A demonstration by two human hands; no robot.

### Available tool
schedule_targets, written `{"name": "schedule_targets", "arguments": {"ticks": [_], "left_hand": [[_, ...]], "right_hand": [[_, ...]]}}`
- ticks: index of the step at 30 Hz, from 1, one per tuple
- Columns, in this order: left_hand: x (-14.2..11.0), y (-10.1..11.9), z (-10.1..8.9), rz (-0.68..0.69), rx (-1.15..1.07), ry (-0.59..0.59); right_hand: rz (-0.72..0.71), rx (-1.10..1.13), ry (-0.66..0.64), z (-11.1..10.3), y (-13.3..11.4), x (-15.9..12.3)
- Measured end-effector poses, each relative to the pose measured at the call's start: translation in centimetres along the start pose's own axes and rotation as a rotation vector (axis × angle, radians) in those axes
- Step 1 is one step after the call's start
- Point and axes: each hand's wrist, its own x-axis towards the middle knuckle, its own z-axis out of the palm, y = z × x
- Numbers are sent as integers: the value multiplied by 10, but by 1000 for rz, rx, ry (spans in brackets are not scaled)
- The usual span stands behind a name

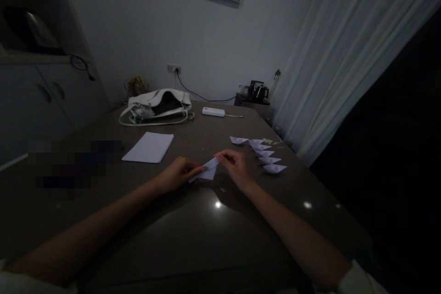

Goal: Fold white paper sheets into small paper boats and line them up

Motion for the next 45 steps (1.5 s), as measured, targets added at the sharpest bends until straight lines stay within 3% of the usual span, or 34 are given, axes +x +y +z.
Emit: {"name": "schedule_targets", "arguments": {"ticks": [6, 19, 25, 33, 37, 42, 45], "left_hand": [[1, -3, -1, -14, 8, -1], [2, 4, -8, 21, 103, 166], [-1, 8, -12, 16, 146, 185], [-3, 5, -12, 86, 263, 101], [-4, 4, -9, 107, 318, 87], [-3, 5, -3, 221, 340, -17], [-2, 4, -1, 257, 384, -2]], "right_hand": [[-28, -13, 74, -2, 4, 2], [-59, -38, 201, -8, 2, 4], [-2, 41, 247, -11, 5, 7], [242, 72, -42, -5, 0, 2], [229, 48, -97, 0, 1, -2], [187, 77, -241, 8, 0, -7], [165, 87, -263, 7, -2, -7]]}}
